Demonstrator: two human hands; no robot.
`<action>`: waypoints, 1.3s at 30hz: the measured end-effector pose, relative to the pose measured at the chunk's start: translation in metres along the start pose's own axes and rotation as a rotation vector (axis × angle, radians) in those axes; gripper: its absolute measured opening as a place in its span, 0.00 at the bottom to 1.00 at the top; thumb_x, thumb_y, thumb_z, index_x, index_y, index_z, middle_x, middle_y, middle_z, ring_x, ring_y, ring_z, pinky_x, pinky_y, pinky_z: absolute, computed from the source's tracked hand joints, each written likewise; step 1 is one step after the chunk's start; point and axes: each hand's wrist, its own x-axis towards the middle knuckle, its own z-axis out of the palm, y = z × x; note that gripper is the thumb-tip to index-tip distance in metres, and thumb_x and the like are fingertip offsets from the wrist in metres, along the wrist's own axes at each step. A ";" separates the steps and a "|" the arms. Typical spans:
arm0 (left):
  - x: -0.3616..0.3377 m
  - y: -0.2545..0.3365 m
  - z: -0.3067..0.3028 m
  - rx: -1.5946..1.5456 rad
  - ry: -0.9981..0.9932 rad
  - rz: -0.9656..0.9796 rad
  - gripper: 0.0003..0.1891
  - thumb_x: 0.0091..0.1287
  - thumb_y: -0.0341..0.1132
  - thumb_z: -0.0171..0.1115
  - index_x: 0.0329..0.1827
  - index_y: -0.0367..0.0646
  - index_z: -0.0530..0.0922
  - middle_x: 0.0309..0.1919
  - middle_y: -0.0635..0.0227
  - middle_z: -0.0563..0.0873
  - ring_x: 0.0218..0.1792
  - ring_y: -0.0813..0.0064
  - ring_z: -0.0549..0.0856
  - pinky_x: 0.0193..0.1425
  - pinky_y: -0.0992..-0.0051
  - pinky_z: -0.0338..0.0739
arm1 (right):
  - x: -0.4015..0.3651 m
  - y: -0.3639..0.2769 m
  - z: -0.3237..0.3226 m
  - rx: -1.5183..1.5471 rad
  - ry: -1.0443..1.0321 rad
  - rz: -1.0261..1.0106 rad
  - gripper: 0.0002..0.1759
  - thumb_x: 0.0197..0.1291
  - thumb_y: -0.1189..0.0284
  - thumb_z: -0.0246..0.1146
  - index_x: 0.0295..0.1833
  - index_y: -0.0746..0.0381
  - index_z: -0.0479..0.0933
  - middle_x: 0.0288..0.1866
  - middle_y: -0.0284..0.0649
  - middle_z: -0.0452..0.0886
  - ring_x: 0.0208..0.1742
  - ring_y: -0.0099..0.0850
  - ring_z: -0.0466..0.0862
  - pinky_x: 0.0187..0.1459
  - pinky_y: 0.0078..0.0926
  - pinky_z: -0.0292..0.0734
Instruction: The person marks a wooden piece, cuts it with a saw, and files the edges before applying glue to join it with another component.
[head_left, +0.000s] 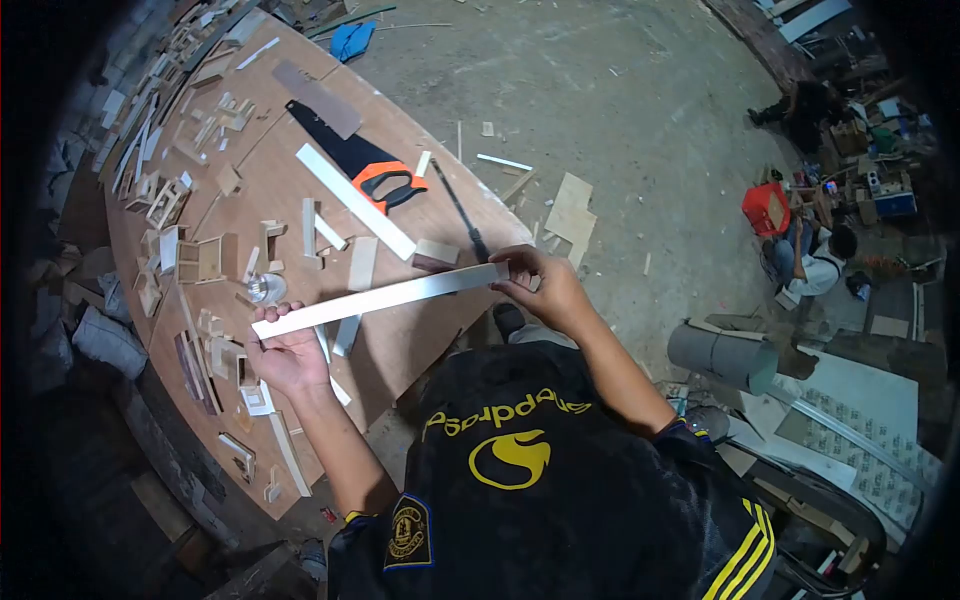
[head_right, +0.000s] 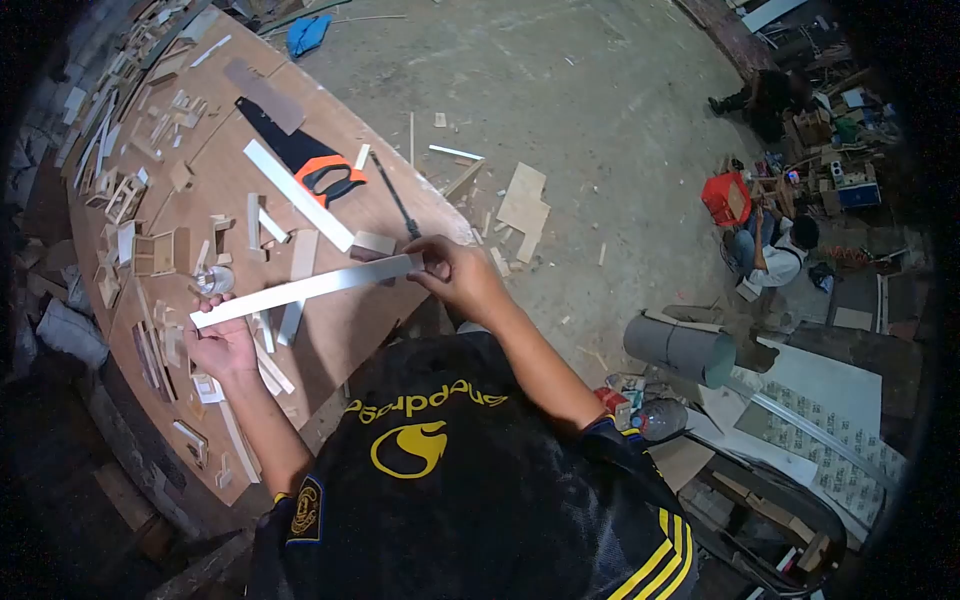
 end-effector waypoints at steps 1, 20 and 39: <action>-0.006 -0.009 0.000 0.000 -0.002 0.000 0.13 0.74 0.39 0.47 0.44 0.37 0.75 0.32 0.64 0.76 0.36 0.64 0.78 0.54 0.58 0.77 | -0.001 0.010 -0.008 0.000 0.002 -0.001 0.21 0.55 0.67 0.75 0.54 0.59 0.83 0.37 0.40 0.85 0.34 0.28 0.80 0.42 0.28 0.77; -0.144 -0.140 -0.122 1.445 0.342 0.296 0.20 0.70 0.40 0.65 0.59 0.38 0.75 0.50 0.61 0.82 0.53 0.64 0.81 0.58 0.68 0.74 | 0.062 0.164 -0.056 -0.323 -0.468 -0.194 0.17 0.54 0.64 0.75 0.48 0.58 0.86 0.39 0.41 0.87 0.39 0.38 0.86 0.43 0.35 0.80; -0.149 -0.163 -0.054 1.957 -0.439 0.293 0.27 0.59 0.36 0.71 0.64 0.52 0.78 0.49 0.63 0.87 0.55 0.58 0.83 0.68 0.57 0.71 | 0.055 0.125 0.004 -0.050 -0.675 -0.222 0.20 0.55 0.70 0.75 0.54 0.58 0.85 0.40 0.39 0.87 0.37 0.28 0.84 0.41 0.29 0.79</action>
